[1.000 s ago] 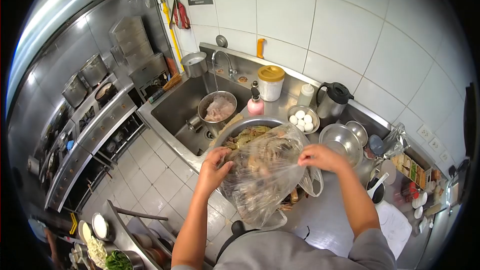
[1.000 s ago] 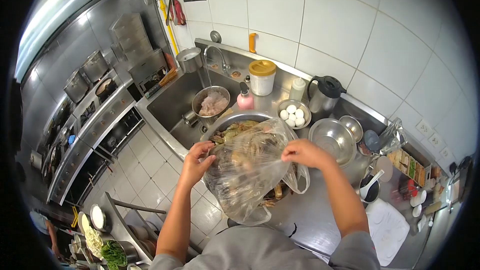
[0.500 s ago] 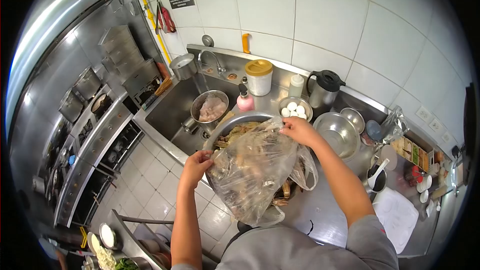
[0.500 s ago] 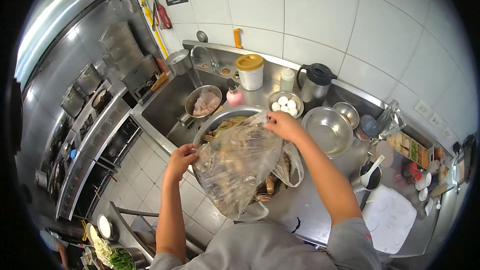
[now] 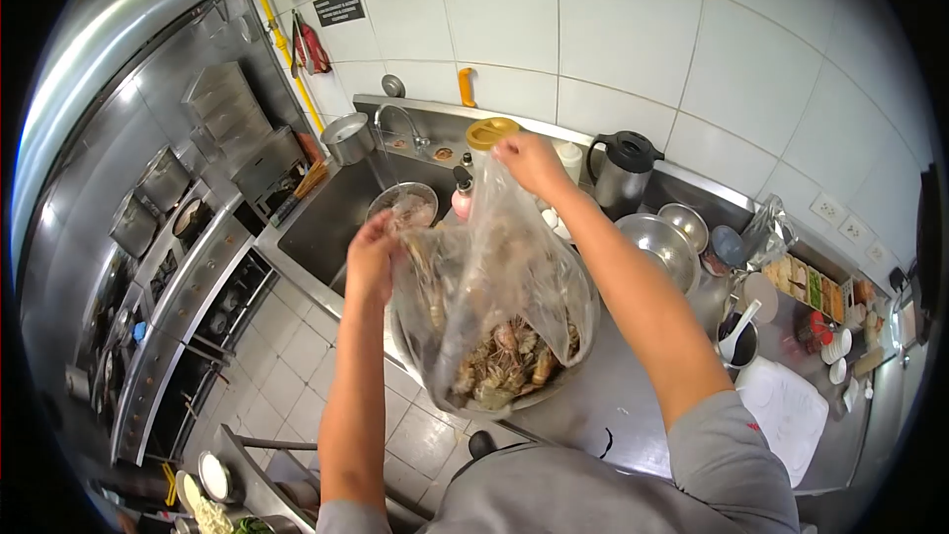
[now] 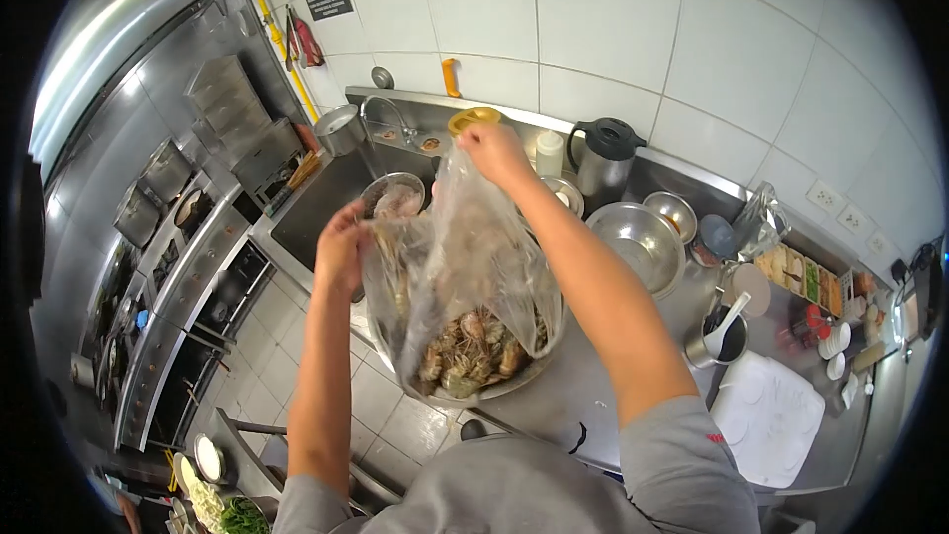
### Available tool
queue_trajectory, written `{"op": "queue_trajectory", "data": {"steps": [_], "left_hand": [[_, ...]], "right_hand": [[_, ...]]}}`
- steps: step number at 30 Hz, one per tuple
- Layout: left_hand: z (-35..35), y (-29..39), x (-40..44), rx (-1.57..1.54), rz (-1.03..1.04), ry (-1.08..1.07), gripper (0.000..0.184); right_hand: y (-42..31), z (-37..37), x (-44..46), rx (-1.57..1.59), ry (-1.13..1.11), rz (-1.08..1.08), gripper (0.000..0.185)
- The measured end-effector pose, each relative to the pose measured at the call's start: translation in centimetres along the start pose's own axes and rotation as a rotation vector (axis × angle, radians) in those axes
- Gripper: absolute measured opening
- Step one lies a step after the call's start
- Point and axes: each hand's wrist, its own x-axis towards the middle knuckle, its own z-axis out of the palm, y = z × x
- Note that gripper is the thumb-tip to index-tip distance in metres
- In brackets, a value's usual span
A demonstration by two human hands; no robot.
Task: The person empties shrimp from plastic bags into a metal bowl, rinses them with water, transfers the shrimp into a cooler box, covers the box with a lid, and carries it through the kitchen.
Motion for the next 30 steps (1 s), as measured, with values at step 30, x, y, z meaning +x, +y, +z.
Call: {"op": "queue_trajectory", "data": {"steps": [30], "left_hand": [[-7.3,-8.1,-10.0,0.37,0.248,0.137,0.047]], "right_hand": [[-0.6,7.2,-6.5,0.454,-0.175,0.037,0.028]]}}
